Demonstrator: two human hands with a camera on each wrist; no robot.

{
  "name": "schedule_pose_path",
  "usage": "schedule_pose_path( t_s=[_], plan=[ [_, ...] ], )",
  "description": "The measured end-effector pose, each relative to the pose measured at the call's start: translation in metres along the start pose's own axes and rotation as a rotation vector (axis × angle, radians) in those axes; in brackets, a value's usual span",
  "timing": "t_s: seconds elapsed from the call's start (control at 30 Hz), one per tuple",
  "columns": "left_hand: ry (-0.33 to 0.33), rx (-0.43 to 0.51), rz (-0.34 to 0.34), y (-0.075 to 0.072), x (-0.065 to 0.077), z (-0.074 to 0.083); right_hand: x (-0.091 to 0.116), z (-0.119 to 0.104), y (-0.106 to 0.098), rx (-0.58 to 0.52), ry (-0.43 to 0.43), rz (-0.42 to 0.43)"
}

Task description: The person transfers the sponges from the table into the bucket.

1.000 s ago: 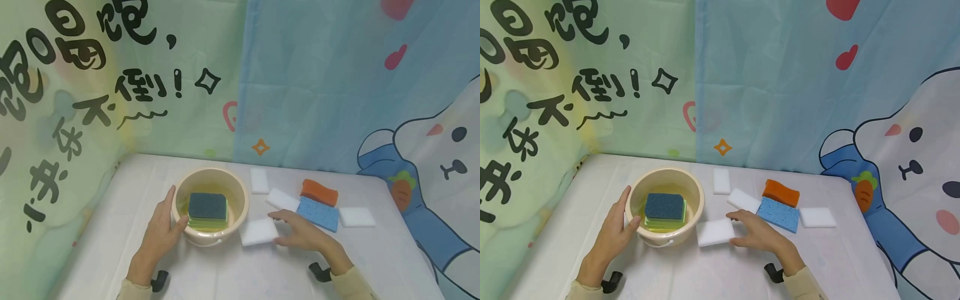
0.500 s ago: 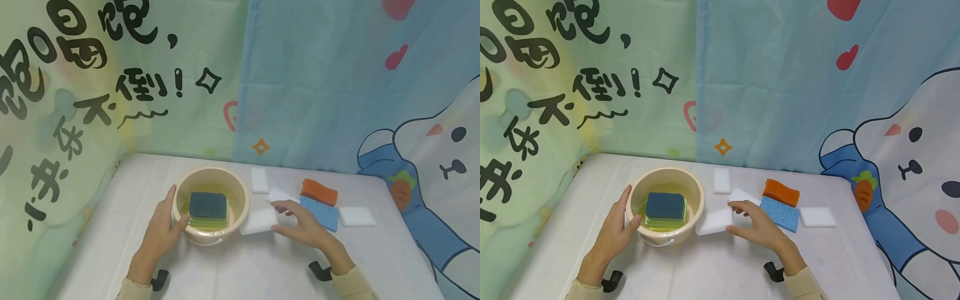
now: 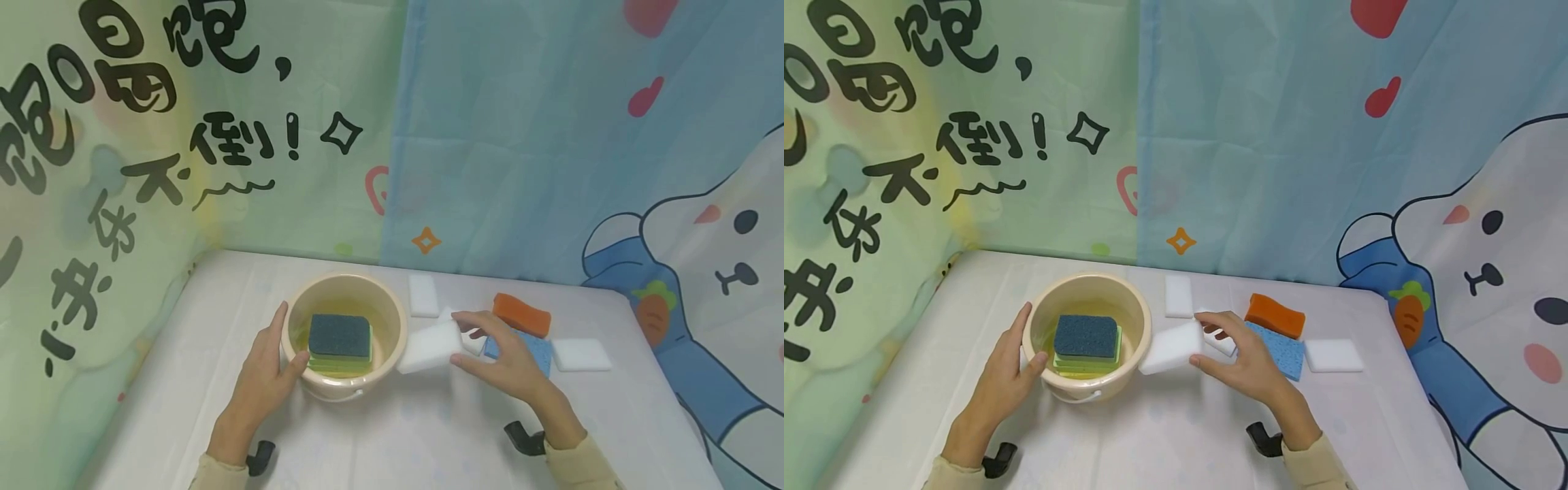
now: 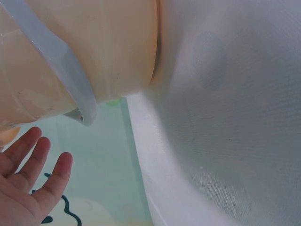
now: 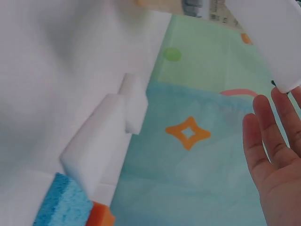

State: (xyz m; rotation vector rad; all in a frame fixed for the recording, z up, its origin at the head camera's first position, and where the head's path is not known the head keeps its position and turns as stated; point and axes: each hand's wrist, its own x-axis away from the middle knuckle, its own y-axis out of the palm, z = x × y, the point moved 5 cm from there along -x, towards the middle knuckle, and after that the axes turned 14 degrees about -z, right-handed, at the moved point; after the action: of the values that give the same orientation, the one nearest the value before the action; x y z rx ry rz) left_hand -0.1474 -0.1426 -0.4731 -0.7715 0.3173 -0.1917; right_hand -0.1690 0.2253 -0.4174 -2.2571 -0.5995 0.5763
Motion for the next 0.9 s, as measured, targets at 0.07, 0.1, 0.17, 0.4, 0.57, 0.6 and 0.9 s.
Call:
schedule_pose_path(
  t_s=[0.07, 0.1, 0.17, 0.4, 0.57, 0.6, 0.9],
  plan=[
    [0.001, 0.002, 0.002, 0.000, 0.000, 0.000, -0.002, -0.005, -0.004, 0.005, -0.036, 0.023],
    [0.002, 0.004, 0.002, 0.000, 0.000, 0.000, -0.003, -0.007, -0.006, 0.007, -0.051, 0.030],
    [0.005, 0.007, 0.003, 0.000, 0.000, 0.000, -0.005, -0.009, -0.010, 0.010, -0.074, 0.042],
    [-0.003, 0.010, -0.001, 0.000, 0.000, -0.001, -0.008, -0.015, -0.022, 0.009, -0.108, 0.071],
    [0.001, 0.009, 0.003, -0.001, 0.001, -0.001, -0.010, -0.025, -0.029, 0.014, -0.123, 0.104],
    [0.004, 0.010, 0.004, -0.001, 0.001, 0.000, -0.011, -0.027, -0.030, 0.016, -0.128, 0.110],
    [0.007, 0.014, 0.006, -0.001, 0.001, 0.000, -0.024, -0.048, -0.030, 0.001, -0.168, 0.114]
  ],
)
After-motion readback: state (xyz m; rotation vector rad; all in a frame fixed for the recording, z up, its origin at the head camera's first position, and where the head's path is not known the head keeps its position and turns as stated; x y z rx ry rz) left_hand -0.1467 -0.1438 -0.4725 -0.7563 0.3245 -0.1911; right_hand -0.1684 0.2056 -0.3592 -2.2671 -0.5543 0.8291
